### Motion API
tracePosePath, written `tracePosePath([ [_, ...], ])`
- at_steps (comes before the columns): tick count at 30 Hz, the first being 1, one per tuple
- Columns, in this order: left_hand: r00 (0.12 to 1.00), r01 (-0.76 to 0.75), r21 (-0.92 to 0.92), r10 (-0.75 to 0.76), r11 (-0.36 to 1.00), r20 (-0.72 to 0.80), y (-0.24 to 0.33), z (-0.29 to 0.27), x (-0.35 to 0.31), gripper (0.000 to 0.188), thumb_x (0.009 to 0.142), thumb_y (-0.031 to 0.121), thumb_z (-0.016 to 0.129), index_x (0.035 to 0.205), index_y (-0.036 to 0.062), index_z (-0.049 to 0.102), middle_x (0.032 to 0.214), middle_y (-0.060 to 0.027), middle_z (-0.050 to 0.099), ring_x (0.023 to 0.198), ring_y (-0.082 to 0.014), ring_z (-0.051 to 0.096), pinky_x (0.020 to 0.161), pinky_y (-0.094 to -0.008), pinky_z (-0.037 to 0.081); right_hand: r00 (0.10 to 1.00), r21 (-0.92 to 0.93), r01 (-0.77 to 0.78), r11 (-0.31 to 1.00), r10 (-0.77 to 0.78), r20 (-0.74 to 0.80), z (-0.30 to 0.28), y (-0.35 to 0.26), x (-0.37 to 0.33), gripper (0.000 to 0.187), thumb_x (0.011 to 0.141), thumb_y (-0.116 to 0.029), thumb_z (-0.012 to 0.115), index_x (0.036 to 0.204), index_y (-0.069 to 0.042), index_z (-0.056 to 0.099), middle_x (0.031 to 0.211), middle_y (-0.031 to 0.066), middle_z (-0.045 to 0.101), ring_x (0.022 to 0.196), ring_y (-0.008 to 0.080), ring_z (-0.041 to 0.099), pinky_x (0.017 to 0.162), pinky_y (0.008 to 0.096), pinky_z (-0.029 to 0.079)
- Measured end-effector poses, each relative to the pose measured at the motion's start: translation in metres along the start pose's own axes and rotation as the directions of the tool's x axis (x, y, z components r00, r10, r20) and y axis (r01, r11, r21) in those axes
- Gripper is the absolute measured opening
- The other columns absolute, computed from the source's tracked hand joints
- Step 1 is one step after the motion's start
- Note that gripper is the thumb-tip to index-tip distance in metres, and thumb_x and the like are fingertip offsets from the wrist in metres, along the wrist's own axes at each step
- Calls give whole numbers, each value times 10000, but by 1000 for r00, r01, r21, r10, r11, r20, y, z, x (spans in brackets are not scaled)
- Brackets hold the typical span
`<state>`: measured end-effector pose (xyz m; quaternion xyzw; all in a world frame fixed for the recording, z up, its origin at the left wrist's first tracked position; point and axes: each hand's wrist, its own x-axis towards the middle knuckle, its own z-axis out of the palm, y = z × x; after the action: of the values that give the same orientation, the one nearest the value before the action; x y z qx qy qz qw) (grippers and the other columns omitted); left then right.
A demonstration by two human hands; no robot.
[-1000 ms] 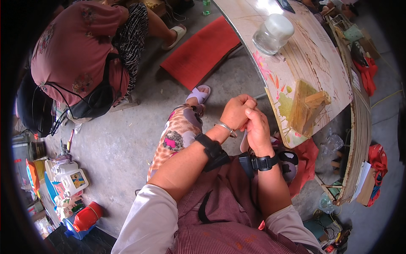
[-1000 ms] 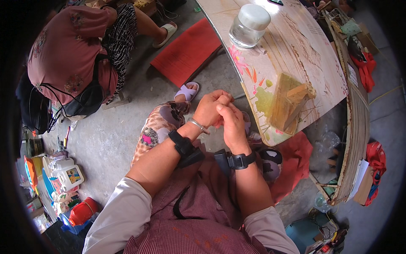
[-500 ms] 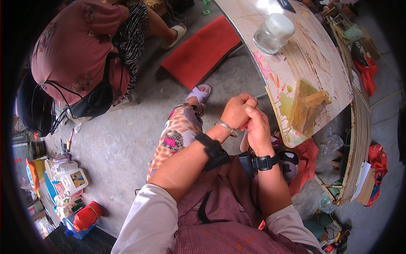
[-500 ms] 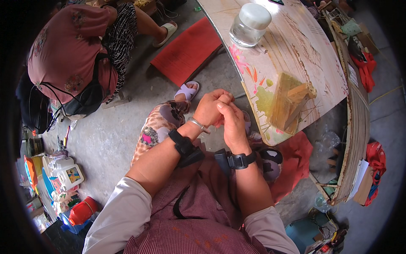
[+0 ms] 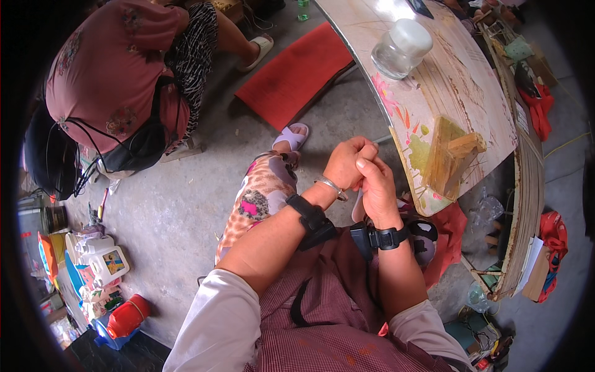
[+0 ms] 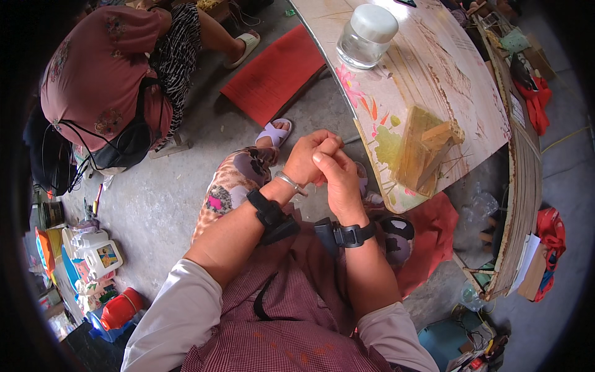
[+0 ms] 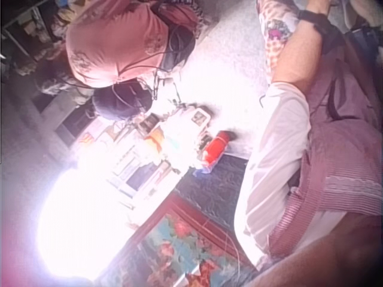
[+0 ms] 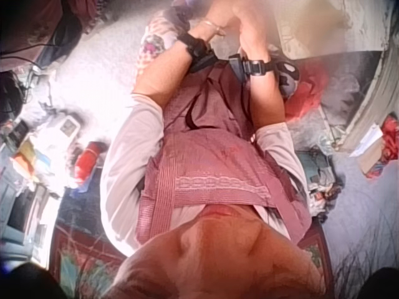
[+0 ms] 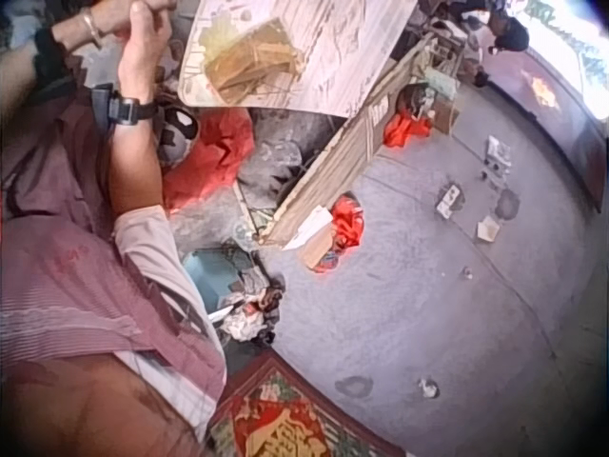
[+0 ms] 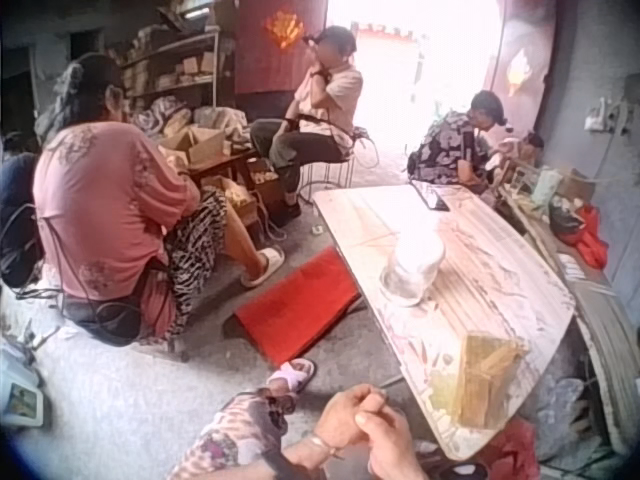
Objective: Assembling and wrapping small items in a shared workshop environment.
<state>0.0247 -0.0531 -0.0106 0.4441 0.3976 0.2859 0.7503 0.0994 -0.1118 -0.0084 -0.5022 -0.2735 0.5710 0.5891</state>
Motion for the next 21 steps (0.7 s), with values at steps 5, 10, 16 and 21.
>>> tracePosePath([
  [5,999,31,0,-31,1000,-14,4,2,-1,247,786,235,473,737,-4,513,490,-46,490,322,-111,416,277,-243,303,1000,23,-5,1000,5,8,-2,0,0,183,760,-243,522,802,-66,542,660,-16,486,555,57,425,498,194,348],
  [10,999,21,16,-21,1000,-27,5,1,-1,245,784,225,468,736,-11,512,495,-52,501,323,-110,417,278,-242,303,1000,31,-3,1000,2,30,-1,-2,0,173,757,-230,513,799,-65,538,658,-14,485,557,61,426,507,197,352],
  [16,1000,-14,23,14,1000,-5,3,1,0,255,791,233,465,738,-11,514,506,-55,520,327,-105,422,280,-239,304,999,0,13,1000,-13,44,-3,-1,0,163,750,-218,511,796,-63,533,667,-16,483,570,60,423,513,198,352],
  [21,1000,17,15,-17,1000,-14,5,2,-1,261,795,239,468,741,-12,517,509,-51,522,331,-106,427,283,-239,310,1000,20,-19,1000,19,17,-1,-2,0,160,744,-217,512,788,-64,528,675,-16,483,578,60,425,517,199,352],
])
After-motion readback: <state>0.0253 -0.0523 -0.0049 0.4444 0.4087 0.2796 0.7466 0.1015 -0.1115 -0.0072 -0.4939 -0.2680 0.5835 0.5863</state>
